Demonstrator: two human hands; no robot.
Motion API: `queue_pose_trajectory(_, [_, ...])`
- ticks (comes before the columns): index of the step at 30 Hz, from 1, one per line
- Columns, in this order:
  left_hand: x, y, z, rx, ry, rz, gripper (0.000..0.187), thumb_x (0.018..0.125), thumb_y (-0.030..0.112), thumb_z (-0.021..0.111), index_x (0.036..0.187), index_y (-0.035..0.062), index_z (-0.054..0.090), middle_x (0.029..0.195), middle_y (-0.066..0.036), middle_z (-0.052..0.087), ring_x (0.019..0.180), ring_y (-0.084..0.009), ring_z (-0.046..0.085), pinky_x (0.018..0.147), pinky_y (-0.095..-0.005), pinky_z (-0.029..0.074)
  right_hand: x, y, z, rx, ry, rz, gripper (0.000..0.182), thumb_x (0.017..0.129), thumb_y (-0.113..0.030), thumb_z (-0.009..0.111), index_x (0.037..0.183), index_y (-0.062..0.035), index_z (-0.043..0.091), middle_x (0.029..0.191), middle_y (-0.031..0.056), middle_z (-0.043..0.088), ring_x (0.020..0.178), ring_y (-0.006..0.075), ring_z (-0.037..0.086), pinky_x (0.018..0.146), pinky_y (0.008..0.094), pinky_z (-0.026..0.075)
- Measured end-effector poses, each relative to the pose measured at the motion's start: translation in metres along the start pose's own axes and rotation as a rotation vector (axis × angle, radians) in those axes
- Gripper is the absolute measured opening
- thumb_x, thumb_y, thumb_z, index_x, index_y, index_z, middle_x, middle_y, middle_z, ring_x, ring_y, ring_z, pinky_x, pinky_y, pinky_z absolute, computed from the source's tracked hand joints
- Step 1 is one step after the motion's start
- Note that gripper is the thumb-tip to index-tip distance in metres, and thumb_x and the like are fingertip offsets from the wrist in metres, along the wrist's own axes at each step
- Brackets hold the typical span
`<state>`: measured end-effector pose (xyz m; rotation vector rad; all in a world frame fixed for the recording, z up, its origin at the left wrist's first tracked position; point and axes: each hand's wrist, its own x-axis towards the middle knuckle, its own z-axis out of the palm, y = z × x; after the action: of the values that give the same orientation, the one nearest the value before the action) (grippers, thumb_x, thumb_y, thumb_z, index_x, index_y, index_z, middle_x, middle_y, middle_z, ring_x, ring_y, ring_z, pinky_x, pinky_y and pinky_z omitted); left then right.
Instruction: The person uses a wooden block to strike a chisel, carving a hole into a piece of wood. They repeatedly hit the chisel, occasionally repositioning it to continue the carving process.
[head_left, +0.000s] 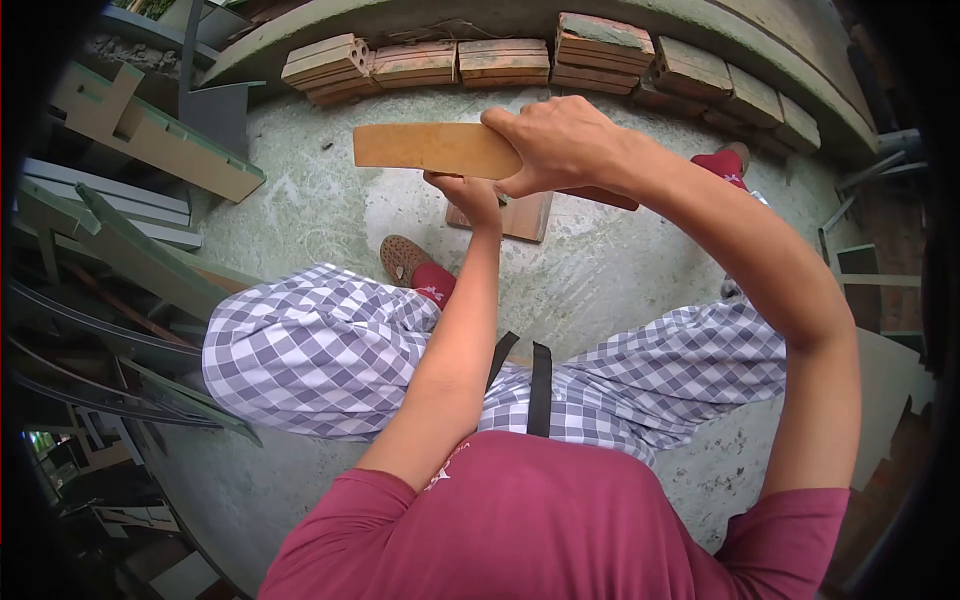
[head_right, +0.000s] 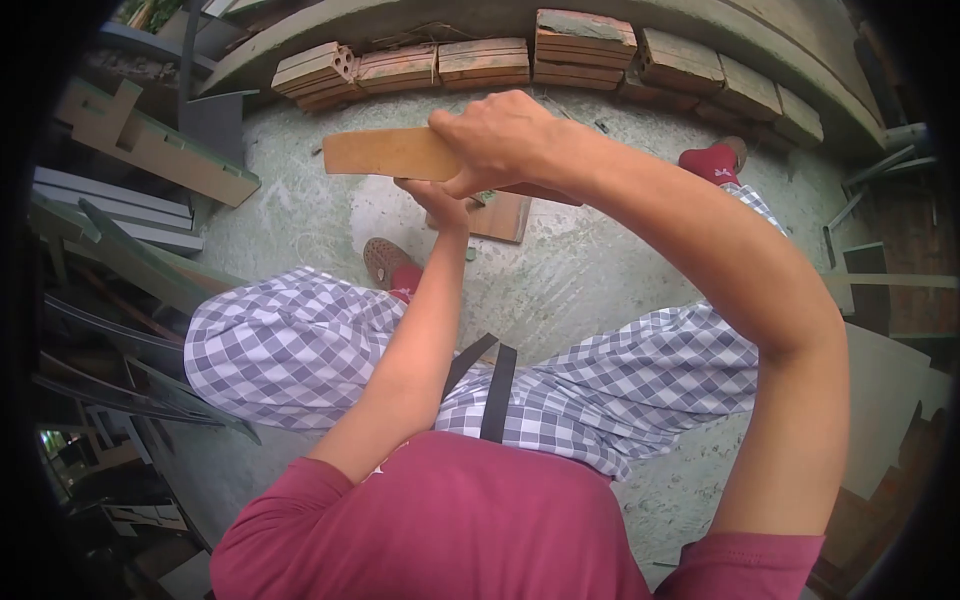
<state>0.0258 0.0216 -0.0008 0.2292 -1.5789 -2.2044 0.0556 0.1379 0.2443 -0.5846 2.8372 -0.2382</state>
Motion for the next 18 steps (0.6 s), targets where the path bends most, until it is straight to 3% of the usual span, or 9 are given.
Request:
queue_pose_trajectory(4, [0.009, -0.055, -0.013, 0.275, -0.021, -0.066, 0.044, 0.095, 0.025, 0.053, 0.128, 0.0062, 0.032, 0.126, -0.011, 0.041, 0.118, -0.0187, 0.045, 0.1, -0.0354, 0.045, -0.004, -0.021, -0.03, 0.068, 0.145, -0.035, 0.066, 0.071, -0.049, 0.068, 0.115, -0.0021, 0.052, 0.075, 0.0181, 0.065, 0.067, 0.0339, 0.066, 0.062, 0.0432, 0.053])
queue_pose_trajectory(6, [0.009, -0.059, -0.015, 0.0, -0.066, -0.126, 0.046, 0.095, 0.022, 0.054, 0.131, 0.0062, 0.031, 0.13, -0.01, 0.04, 0.119, -0.019, 0.045, 0.101, -0.0342, 0.044, -0.01, -0.033, -0.037, 0.115, 0.377, -0.136, 0.065, 0.075, -0.053, 0.063, 0.113, -0.0019, 0.053, 0.071, 0.0174, 0.064, 0.067, 0.0343, 0.066, 0.062, 0.0433, 0.053])
queue_pose_trajectory(8, [-0.006, -0.007, 0.0, -0.255, -0.081, -0.262, 0.047, 0.095, 0.021, 0.053, 0.134, 0.0066, 0.03, 0.132, -0.009, 0.04, 0.119, -0.0202, 0.046, 0.103, -0.0342, 0.042, -0.009, -0.028, -0.023, 0.145, 0.367, -0.144, 0.066, 0.076, -0.055, 0.061, 0.115, -0.0023, 0.053, 0.073, 0.018, 0.065, 0.07, 0.035, 0.065, 0.063, 0.0436, 0.052])
queue_pose_trajectory(9, [0.004, -0.057, -0.016, -0.062, -0.075, -0.11, 0.054, 0.092, 0.019, 0.058, 0.134, 0.0046, 0.027, 0.13, -0.011, 0.04, 0.119, -0.0214, 0.046, 0.103, -0.0352, 0.04, -0.005, -0.019, -0.008, 0.087, 0.17, -0.066, 0.067, 0.075, -0.054, 0.062, 0.117, -0.0027, 0.052, 0.076, 0.0188, 0.065, 0.073, 0.0352, 0.065, 0.065, 0.0442, 0.052])
queue_pose_trajectory(10, [0.002, -0.037, -0.013, -0.06, -0.075, -0.106, 0.054, 0.092, 0.019, 0.058, 0.134, 0.0046, 0.027, 0.13, -0.011, 0.04, 0.119, -0.0214, 0.046, 0.103, -0.0352, 0.04, -0.002, -0.015, -0.002, 0.029, -0.024, 0.015, 0.068, 0.073, -0.053, 0.062, 0.119, -0.003, 0.051, 0.079, 0.0197, 0.065, 0.076, 0.0354, 0.066, 0.066, 0.0447, 0.052])
queue_pose_trajectory(12, [-0.006, 0.003, -0.001, 0.28, -0.121, 0.095, 0.051, 0.092, 0.015, 0.051, 0.133, 0.0014, 0.025, 0.129, -0.018, 0.041, 0.119, -0.029, 0.046, 0.1, -0.0422, 0.04, 0.001, -0.008, 0.005, 0.075, -0.036, 0.072, 0.07, 0.072, -0.054, 0.062, 0.12, -0.0032, 0.05, 0.081, 0.0208, 0.066, 0.077, 0.0357, 0.066, 0.067, 0.0449, 0.052])
queue_pose_trajectory(14, [-0.01, 0.009, 0.005, 0.182, -0.084, 0.066, 0.049, 0.09, 0.01, 0.049, 0.132, 0.0002, 0.025, 0.126, -0.02, 0.043, 0.118, -0.031, 0.046, 0.1, -0.0431, 0.039, -0.002, -0.003, 0.006, 0.113, -0.073, 0.119, 0.072, 0.071, -0.055, 0.062, 0.121, -0.0033, 0.05, 0.084, 0.022, 0.066, 0.079, 0.036, 0.066, 0.068, 0.0451, 0.051])
queue_pose_trajectory(16, [-0.004, -0.005, -0.007, 0.279, -0.041, 0.093, 0.054, 0.088, 0.008, 0.053, 0.133, -0.0007, 0.024, 0.126, -0.021, 0.043, 0.115, -0.0328, 0.048, 0.098, -0.043, 0.039, -0.016, -0.006, 0.01, 0.283, 0.091, 0.153, 0.075, 0.071, -0.056, 0.062, 0.122, -0.0027, 0.05, 0.086, 0.0246, 0.066, 0.079, 0.037, 0.066, 0.069, 0.0445, 0.051])
queue_pose_trajectory(18, [0.005, -0.009, -0.013, 0.076, 0.073, -0.05, 0.058, 0.088, 0.01, 0.056, 0.134, -0.0006, 0.023, 0.126, -0.021, 0.044, 0.112, -0.0325, 0.049, 0.096, -0.0423, 0.041, -0.034, -0.011, 0.003, 0.353, 0.105, 0.197, 0.076, 0.071, -0.055, 0.062, 0.123, -0.0023, 0.049, 0.088, 0.0246, 0.066, 0.08, 0.0374, 0.066, 0.071, 0.0438, 0.051])
